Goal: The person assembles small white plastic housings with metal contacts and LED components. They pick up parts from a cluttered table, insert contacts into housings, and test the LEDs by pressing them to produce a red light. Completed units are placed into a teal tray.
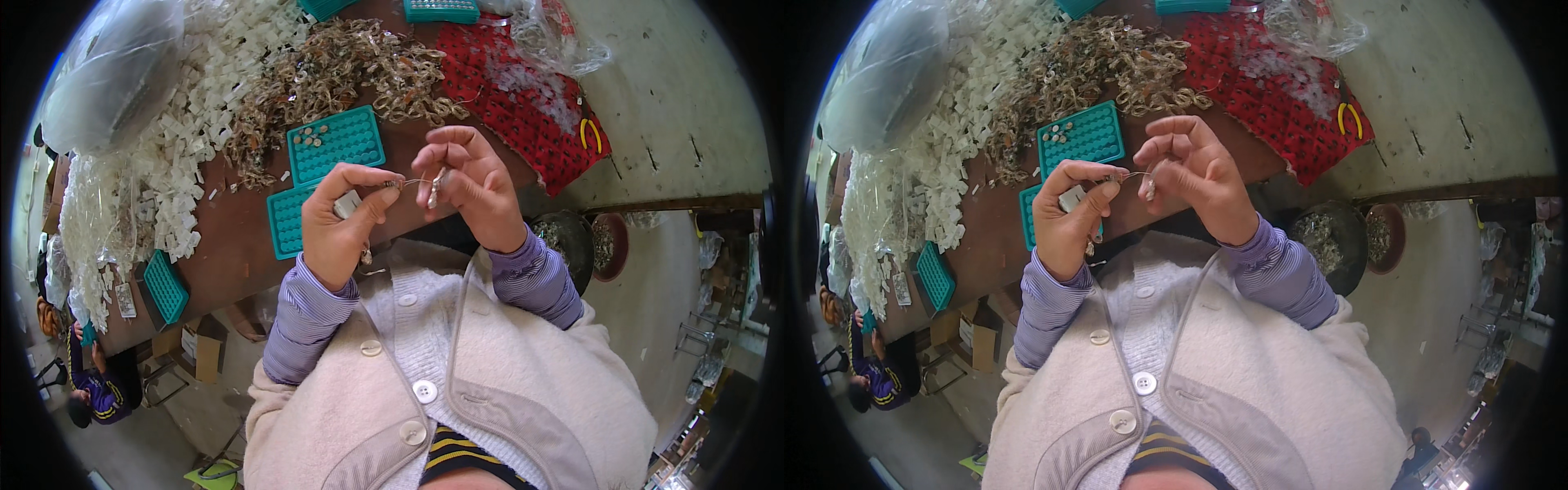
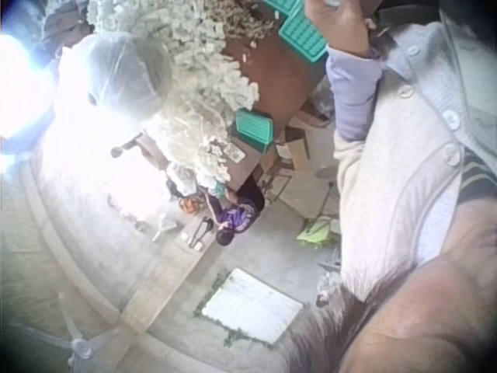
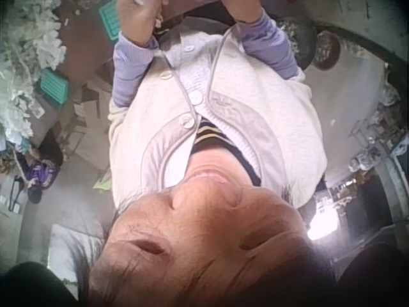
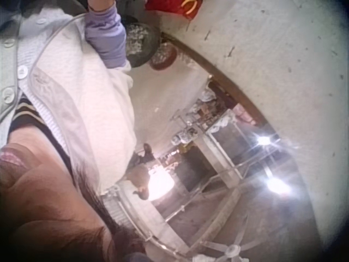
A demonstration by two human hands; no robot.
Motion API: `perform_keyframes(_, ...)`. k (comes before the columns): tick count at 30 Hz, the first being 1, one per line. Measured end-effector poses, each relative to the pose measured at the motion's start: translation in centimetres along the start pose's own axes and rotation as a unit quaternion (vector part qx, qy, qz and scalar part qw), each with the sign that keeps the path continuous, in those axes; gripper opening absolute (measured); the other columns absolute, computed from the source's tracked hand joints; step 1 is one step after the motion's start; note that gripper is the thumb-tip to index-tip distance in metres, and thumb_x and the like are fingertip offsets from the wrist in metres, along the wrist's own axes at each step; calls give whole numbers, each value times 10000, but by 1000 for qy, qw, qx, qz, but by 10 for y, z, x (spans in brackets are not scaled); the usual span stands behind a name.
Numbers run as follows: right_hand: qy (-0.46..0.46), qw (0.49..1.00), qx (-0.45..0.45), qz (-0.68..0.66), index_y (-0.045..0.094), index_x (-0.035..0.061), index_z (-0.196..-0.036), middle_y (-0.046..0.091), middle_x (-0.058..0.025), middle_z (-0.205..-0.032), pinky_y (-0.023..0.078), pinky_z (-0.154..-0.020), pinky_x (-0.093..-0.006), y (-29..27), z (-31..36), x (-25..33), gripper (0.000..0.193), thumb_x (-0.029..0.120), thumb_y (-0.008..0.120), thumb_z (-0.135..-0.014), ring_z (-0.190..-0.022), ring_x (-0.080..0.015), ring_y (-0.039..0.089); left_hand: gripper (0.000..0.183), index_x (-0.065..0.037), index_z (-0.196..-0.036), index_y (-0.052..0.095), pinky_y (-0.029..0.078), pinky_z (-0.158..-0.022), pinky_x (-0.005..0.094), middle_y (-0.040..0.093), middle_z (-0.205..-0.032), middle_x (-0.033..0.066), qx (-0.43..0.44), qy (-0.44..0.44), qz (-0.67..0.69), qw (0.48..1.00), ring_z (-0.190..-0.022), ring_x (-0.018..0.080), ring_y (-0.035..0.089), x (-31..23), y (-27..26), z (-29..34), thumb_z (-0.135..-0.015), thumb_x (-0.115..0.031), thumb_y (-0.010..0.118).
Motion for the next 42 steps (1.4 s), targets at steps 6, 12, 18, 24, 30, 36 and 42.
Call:
perform_keyframes(6, -101, 940, 20, 324, 561, 37, -1069, 569, -72, -1105, 538, -792, -266, 18, -1, 7, 248, -129, 689, -936, -922, -91, 600, 131, -41, -1114, 759, 498, -631, 199, 770, -982, 24, 2, -29, 35, 999, -751, 35, 624, -6, -21, 7, -990, -70, 790)
perform_keyframes(12, -176, 914, 34, 364, 604, 18, -1103, 625, -89, -1091, 551, -864, -319, 33, -13, 7, 298, -10, 814, -893, -981, -156, 647, 310, -32, -1300, 680, 505, -652, 209, 789, -1003, 58, -64, -41, 45, 996, -757, 47, 624, -2, -38, 10, -1008, -79, 776)
perform_keyframes(18, -198, 874, 30, 443, 666, 0, -956, 662, -128, -897, 553, -663, -369, 48, -24, -18, 181, -96, 784, -857, -768, -289, 679, 315, -38, -1331, 703, 494, -657, 207, 713, -926, 3, -59, -23, 16, 998, -756, 43, 607, 1, -44, 7, -1018, -25, 739)
perform_keyframes(24, -222, 862, 65, 450, 686, 6, -954, 677, -126, -906, 560, -697, -372, 57, -39, -23, 193, -90, 797, -828, -791, -311, 683, 242, -36, -1270, 769, 529, -691, 210, 681, -1022, -6, -28, 12, -78, 996, -821, 37, 624, 6, -62, 6, -1039, -51, 701)
perform_keyframes(30, -283, 765, 132, 563, 682, 26, -929, 668, -94, -887, 567, -946, -482, 79, -49, -22, 172, -43, 790, -813, -843, -291, 685, 287, -65, -1305, 760, 516, -692, 189, 711, -968, -13, 15, -110, 94, 989, -813, 38, 637, 13, -77, 11, -1026, -128, 772)
perform_keyframes(36, -269, 766, 132, 569, 660, 38, -954, 641, -83, -857, 523, -1020, -526, 81, -54, -30, 167, -39, 746, -833, -832, -279, 658, 246, -88, -1107, 765, 587, -810, 419, 759, -1059, 129, -264, -6, -462, 847, -881, 321, 729, -13, -235, -12, -967, -288, 793)
perform_keyframes(42, -234, 785, 161, 550, 657, 45, -961, 630, -88, -834, 512, -1036, -511, 86, -40, -37, 139, -40, 727, -877, -813, -287, 649, 260, -94, -1050, 753, 589, -844, 489, 721, -1118, 135, -277, -65, -653, 702, -952, 405, 718, 15, -296, -45, -955, -335, 779)
Point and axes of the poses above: each hand's wrist, its own z-axis away from the middle knuckle, its own y-axis out of the palm, x = y × z, the point moved 5 cm from there along -z, towards the middle knuckle
